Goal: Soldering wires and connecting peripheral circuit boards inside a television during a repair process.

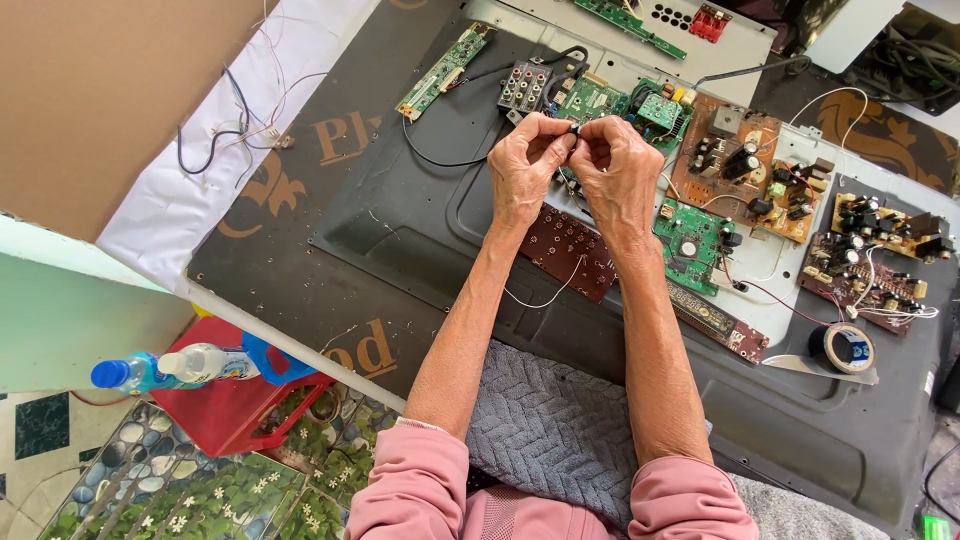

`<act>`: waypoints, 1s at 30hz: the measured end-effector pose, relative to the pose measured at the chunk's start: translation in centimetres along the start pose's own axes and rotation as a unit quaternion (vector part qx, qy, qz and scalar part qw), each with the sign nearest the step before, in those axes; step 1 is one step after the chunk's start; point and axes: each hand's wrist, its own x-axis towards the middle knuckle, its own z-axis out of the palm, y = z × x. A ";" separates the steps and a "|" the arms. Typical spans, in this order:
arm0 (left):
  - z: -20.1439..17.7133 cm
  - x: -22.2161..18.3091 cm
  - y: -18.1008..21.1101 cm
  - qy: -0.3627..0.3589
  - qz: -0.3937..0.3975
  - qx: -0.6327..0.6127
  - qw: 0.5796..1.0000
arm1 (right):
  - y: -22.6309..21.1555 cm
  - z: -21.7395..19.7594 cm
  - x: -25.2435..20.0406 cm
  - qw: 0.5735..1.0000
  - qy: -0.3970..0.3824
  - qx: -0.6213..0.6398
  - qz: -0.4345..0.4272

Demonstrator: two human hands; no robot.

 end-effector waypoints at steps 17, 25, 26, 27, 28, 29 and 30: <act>-0.3 0.2 1.0 0.003 -0.025 0.021 0.999 | -0.5 0.5 -0.1 0.994 0.040 0.046 0.088; -0.2 0.1 1.5 -0.010 -0.040 0.000 0.999 | -1.4 -0.2 0.4 0.987 0.054 0.097 0.120; -0.2 0.1 1.3 -0.011 -0.032 0.001 0.999 | -1.4 -0.2 0.4 0.987 0.051 0.096 0.117; -0.3 0.0 1.2 -0.012 -0.026 0.003 1.000 | -1.4 -0.2 0.3 0.988 0.047 0.096 0.115; -0.2 0.2 1.6 -0.011 -0.025 0.003 1.000 | -1.4 -0.4 0.5 0.988 0.047 0.096 0.114; -0.2 0.1 2.0 -0.012 -0.022 0.023 0.999 | -1.5 -0.4 0.4 0.986 0.046 0.105 0.117; -0.3 0.0 2.3 -0.013 -0.019 0.043 0.999 | -1.5 -0.4 0.3 0.985 0.044 0.115 0.120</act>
